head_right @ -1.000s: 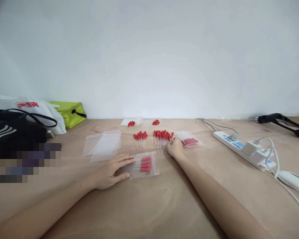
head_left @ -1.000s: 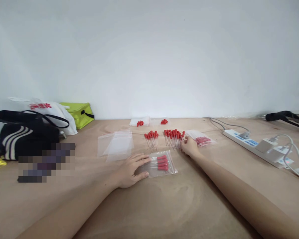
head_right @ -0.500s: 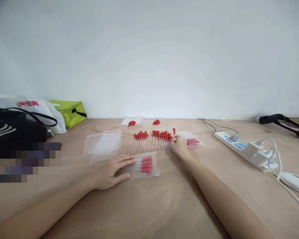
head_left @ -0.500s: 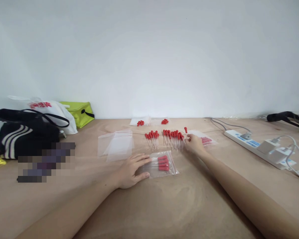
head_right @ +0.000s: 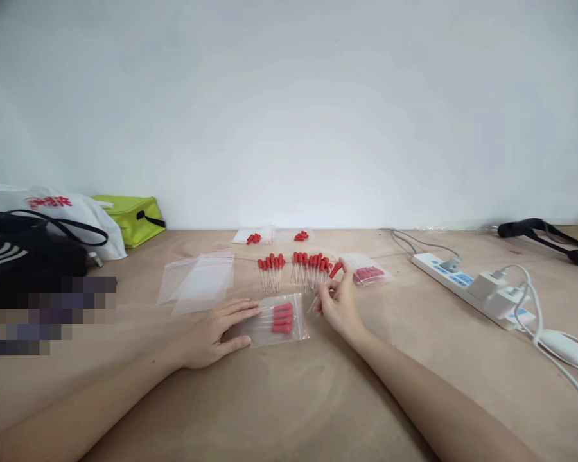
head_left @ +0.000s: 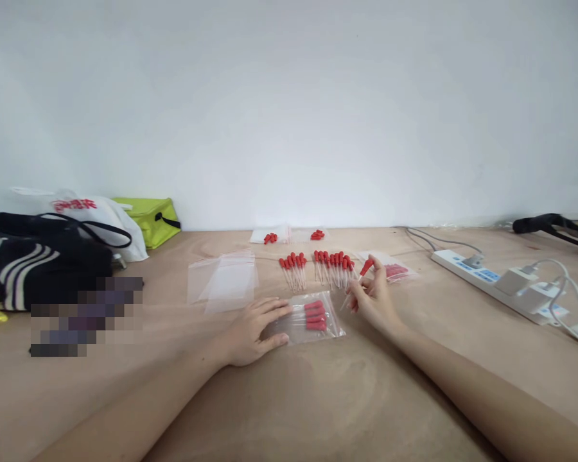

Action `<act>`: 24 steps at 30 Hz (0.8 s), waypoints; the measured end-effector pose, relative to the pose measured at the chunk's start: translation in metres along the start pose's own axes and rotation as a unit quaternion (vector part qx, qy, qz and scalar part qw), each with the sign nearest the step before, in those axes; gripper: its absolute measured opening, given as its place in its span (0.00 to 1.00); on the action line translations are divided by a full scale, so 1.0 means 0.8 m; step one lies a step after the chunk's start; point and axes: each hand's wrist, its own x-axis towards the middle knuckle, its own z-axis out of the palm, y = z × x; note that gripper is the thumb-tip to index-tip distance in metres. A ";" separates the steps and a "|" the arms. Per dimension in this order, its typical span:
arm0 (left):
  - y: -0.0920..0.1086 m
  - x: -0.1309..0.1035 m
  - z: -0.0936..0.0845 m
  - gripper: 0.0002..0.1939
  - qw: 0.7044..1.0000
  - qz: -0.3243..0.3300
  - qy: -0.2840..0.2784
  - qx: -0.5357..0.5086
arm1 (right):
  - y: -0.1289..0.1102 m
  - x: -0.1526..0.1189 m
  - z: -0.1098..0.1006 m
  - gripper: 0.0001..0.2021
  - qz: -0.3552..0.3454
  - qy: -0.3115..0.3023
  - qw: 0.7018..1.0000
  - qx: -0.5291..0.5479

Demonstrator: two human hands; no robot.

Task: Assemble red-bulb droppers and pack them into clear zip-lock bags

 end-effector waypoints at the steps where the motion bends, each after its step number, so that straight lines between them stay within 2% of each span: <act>1: 0.000 0.000 0.000 0.24 1.000 0.000 0.000 -0.002 | 0.002 -0.002 0.002 0.36 -0.002 -0.006 1.000 0.007; 7: -0.001 0.000 0.001 0.22 1.000 0.002 -0.008 -0.004 | 0.007 -0.004 0.009 0.27 -0.002 0.002 1.000 0.018; 16: -0.002 0.001 0.001 0.23 1.000 -0.005 -0.013 0.003 | 0.000 -0.013 0.024 0.25 0.001 -0.035 0.998 0.052; 24: -0.006 0.000 0.003 0.22 1.000 0.006 -0.012 0.009 | 0.006 -0.011 0.025 0.22 -0.024 -0.010 0.997 0.079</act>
